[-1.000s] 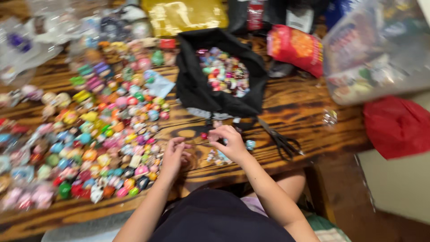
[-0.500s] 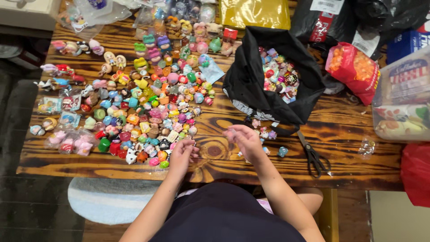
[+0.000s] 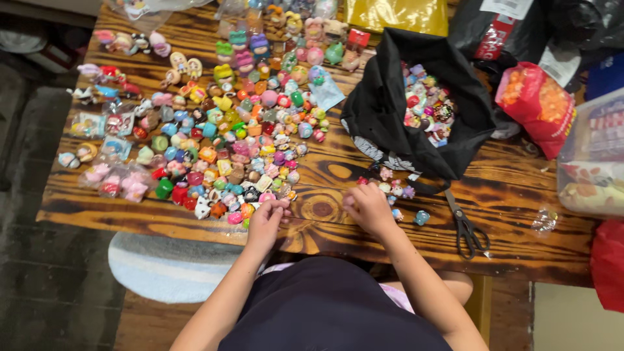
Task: The person sorts a large collection of small, colorful figurines on a wooden table. They pick up individual items, inspect them, and place them into a black bag or arrange them in rows on the table surface.
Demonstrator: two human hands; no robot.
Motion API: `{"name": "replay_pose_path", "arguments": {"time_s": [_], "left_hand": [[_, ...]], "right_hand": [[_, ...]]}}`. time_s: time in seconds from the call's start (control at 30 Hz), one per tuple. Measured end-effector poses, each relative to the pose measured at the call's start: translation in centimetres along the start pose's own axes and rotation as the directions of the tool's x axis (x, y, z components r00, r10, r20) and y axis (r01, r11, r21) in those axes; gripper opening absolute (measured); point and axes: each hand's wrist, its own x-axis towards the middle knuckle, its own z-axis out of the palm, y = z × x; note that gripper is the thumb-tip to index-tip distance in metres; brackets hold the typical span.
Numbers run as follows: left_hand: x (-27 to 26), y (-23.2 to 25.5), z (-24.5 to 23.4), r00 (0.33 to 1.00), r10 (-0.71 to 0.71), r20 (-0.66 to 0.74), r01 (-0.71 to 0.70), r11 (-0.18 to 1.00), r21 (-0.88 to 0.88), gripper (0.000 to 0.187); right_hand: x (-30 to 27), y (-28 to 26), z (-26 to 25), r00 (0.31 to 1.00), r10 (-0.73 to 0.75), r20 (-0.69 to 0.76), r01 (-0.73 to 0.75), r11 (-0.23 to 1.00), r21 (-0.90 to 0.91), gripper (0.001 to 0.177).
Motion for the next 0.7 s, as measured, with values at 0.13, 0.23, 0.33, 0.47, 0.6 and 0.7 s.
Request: {"name": "replay_pose_path", "arguments": {"time_s": [0.13, 0.23, 0.33, 0.47, 0.6, 0.7], "left_hand": [[-0.5, -1.1, -1.5, 0.995, 0.073, -0.065, -0.079, 0.992, -0.097, 0.013], [-1.2, -1.2, -2.4, 0.991, 0.063, -0.121, -0.075, 0.992, -0.101, 0.013], [-1.6, -0.7, -2.3, 0.986, 0.075, -0.147, -0.098, 0.983, -0.156, 0.013], [-2.8, 0.5, -1.9, 0.979, 0.127, -0.160, -0.157, 0.969, -0.190, 0.013], [-4.0, 1.8, -2.1, 0.973, 0.159, -0.169, -0.192, 0.960, -0.202, 0.014], [-4.6, 3.0, -1.9, 0.973, 0.157, -0.167, -0.182, 0.971, -0.152, 0.013]], "right_hand": [[0.1, -1.3, -0.6, 1.000, -0.013, 0.001, 0.013, 0.993, -0.121, 0.035], [2.1, -2.4, 0.9, 0.995, -0.069, -0.066, 0.066, 0.997, -0.038, 0.037], [6.1, -3.6, 5.0, 0.992, -0.122, -0.006, 0.122, 0.984, 0.132, 0.045], [8.7, -3.9, 9.3, 0.989, -0.098, 0.109, 0.083, 0.987, 0.140, 0.045], [8.5, -2.5, 11.4, 0.970, 0.127, 0.209, -0.220, 0.824, 0.522, 0.040], [6.5, -3.3, 9.5, 0.947, 0.070, 0.313, -0.315, 0.396, 0.863, 0.039]]}}
